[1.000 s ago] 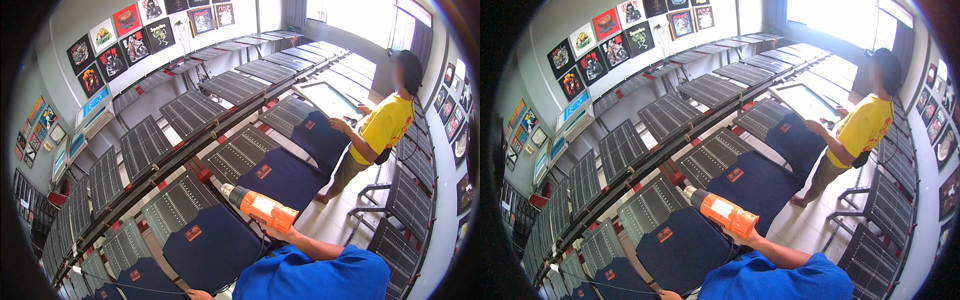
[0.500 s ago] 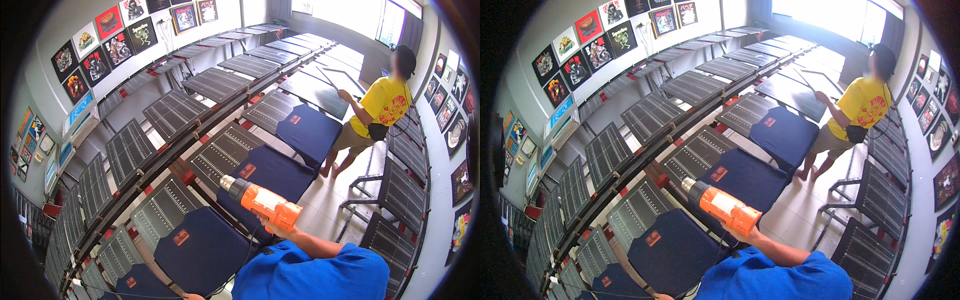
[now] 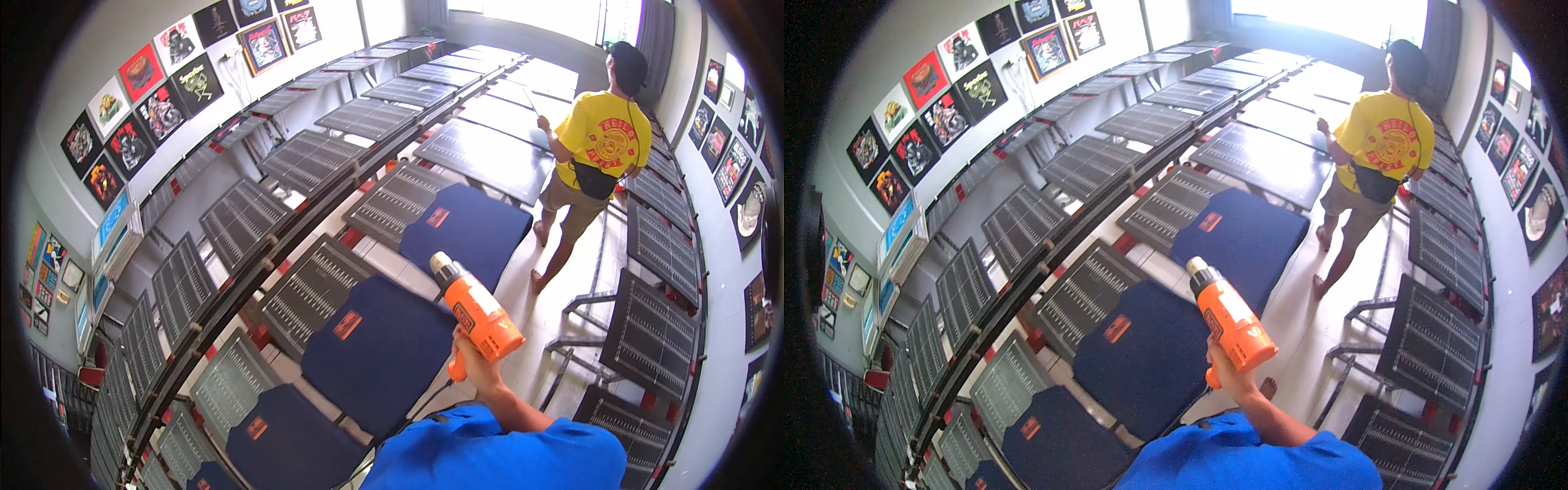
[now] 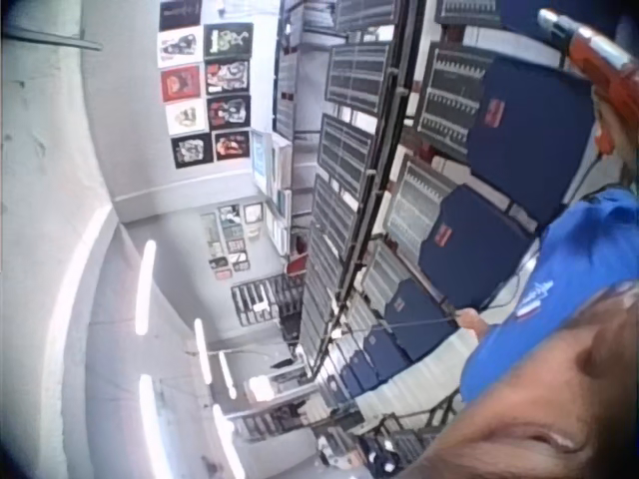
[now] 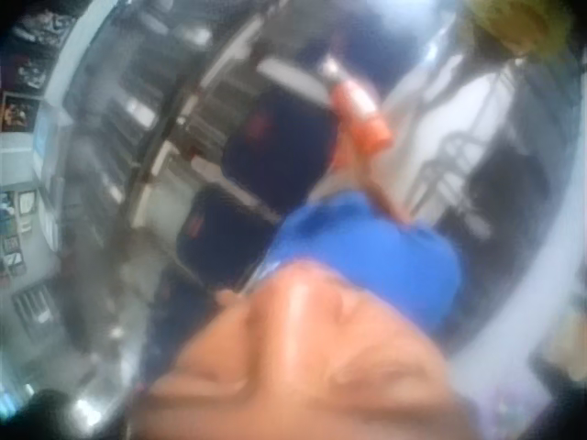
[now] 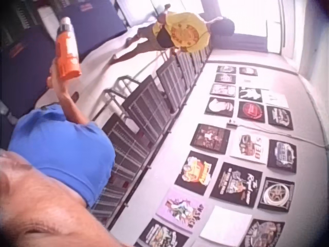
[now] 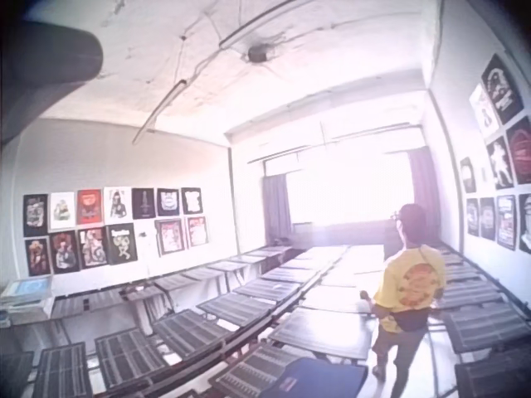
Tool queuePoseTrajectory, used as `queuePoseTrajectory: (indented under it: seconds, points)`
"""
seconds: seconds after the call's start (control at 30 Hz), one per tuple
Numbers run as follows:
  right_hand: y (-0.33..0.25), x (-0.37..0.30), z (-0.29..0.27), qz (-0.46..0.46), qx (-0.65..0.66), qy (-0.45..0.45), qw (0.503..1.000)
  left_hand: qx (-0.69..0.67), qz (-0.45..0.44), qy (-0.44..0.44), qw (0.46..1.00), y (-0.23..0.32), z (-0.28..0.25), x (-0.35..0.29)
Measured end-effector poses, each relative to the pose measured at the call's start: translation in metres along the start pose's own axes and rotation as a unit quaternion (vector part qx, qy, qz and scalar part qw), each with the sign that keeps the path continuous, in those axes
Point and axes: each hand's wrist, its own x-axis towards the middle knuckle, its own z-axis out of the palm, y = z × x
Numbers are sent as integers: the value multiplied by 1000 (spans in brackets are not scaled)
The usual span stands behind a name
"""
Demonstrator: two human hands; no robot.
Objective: The person prepares navy blue t-shirts on a multi-platen printing press, uses a heat gun to dry ink on a shirt, and checks the alignment of garments on the boards.
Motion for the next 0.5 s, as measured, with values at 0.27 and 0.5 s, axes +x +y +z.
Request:
queuePoseTrajectory:
  seconds: [0.27,0.5]
  points:
    - [-28,118,-168,35,68,33,997,-38,-84,-19,996,83,-76,-59]
    - [-54,238,-222,54,-12,-68,996,-207,-117,-1,971,142,-95,-137]
